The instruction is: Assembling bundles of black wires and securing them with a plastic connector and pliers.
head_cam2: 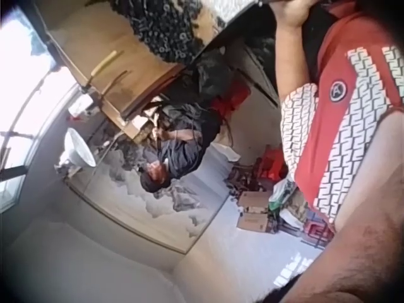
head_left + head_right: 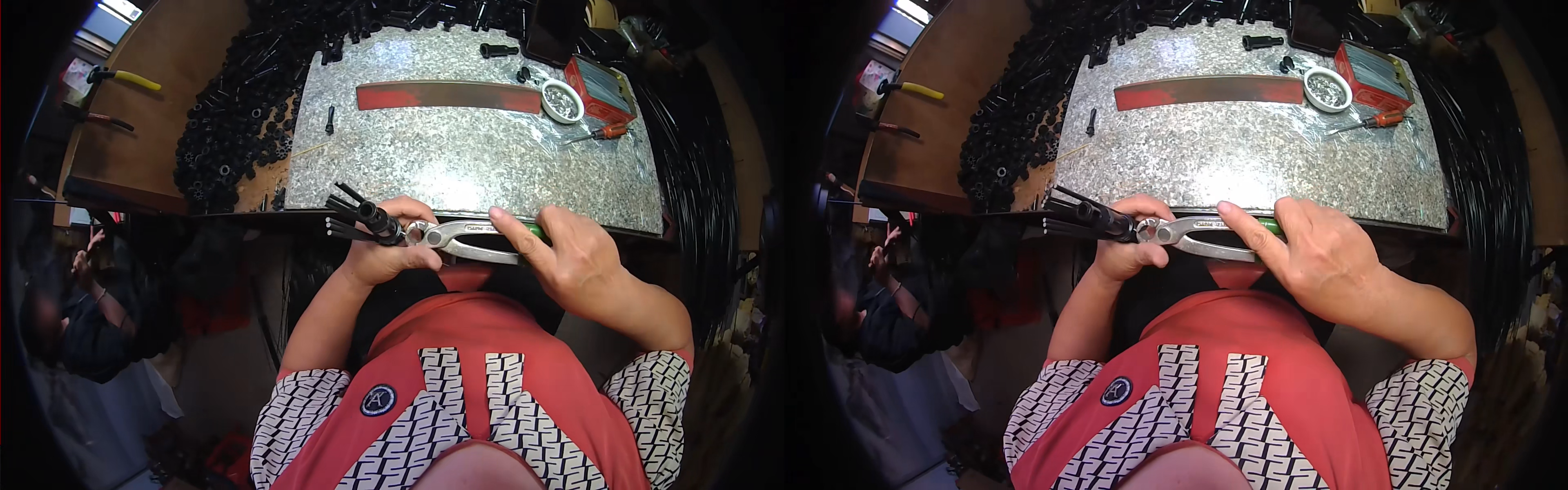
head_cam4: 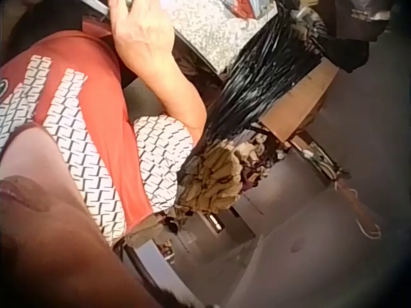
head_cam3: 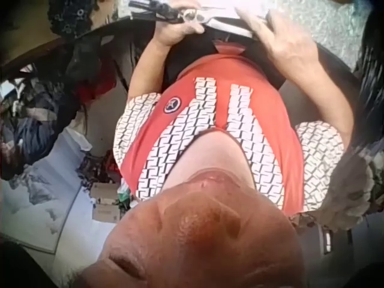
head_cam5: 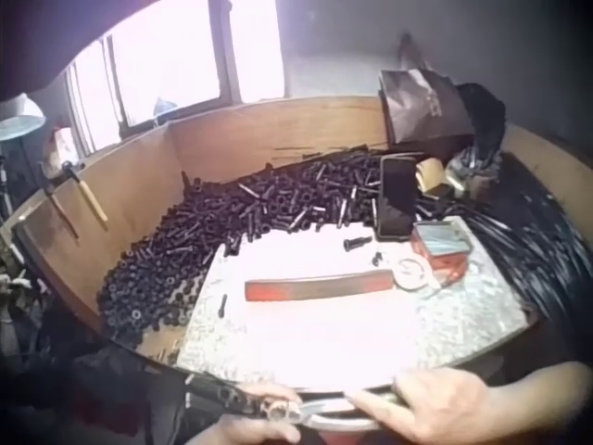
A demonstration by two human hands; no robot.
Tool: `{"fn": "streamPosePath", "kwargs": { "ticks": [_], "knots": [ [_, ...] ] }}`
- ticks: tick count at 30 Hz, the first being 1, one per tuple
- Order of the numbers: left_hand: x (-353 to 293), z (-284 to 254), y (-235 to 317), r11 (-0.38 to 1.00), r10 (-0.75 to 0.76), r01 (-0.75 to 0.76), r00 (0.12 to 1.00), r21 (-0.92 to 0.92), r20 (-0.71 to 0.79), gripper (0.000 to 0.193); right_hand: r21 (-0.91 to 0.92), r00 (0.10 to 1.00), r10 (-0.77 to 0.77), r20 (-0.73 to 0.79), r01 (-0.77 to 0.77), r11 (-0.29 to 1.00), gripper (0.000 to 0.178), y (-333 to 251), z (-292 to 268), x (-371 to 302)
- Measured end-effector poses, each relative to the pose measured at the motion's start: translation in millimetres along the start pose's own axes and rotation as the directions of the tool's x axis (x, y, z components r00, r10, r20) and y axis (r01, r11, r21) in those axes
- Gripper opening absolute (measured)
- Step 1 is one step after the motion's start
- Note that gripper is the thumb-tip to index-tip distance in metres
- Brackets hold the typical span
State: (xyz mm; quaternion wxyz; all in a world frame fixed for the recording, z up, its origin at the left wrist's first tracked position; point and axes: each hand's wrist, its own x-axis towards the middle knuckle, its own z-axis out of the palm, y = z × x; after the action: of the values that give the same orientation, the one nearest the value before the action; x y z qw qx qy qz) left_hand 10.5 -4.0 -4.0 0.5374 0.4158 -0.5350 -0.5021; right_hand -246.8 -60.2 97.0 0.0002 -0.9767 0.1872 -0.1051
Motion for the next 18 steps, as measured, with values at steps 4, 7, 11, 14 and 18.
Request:
{"fn": "streamPosePath", "kwargs": {
  "ticks": [4,7,11,14,18],
  "knots": [
    [-2.6,2.7,4.2,0.998,-0.007,0.008,1.000,0.059,-0.017,0.039,-0.125,0.999,-0.024,-0.025,0.021,0.992,0.058,-8.6,4.9,-0.1],
    [-3.7,1.8,-1.6,0.995,-0.041,0.045,0.998,0.084,-0.056,0.023,-0.172,0.999,-0.011,-0.039,0.004,0.985,0.059,-14.8,17.8,0.8],
    [-8.1,-1.3,-4.6,0.996,-0.057,0.067,0.985,0.057,-0.165,0.022,-0.071,0.997,0.037,-0.063,-0.041,0.997,0.061,-19.0,30.4,7.7],
    [-10.3,-7.0,-4.9,0.996,-0.091,0.089,0.981,-0.015,-0.172,0.020,-0.029,0.998,0.038,-0.054,-0.040,0.999,0.062,-18.7,30.6,13.2],
    [-7.2,-11.8,-2.5,0.988,-0.084,0.075,0.994,-0.133,-0.063,0.042,0.084,0.998,0.047,-0.045,-0.043,0.996,0.063,-11.4,25.0,16.5]
  ]
}}
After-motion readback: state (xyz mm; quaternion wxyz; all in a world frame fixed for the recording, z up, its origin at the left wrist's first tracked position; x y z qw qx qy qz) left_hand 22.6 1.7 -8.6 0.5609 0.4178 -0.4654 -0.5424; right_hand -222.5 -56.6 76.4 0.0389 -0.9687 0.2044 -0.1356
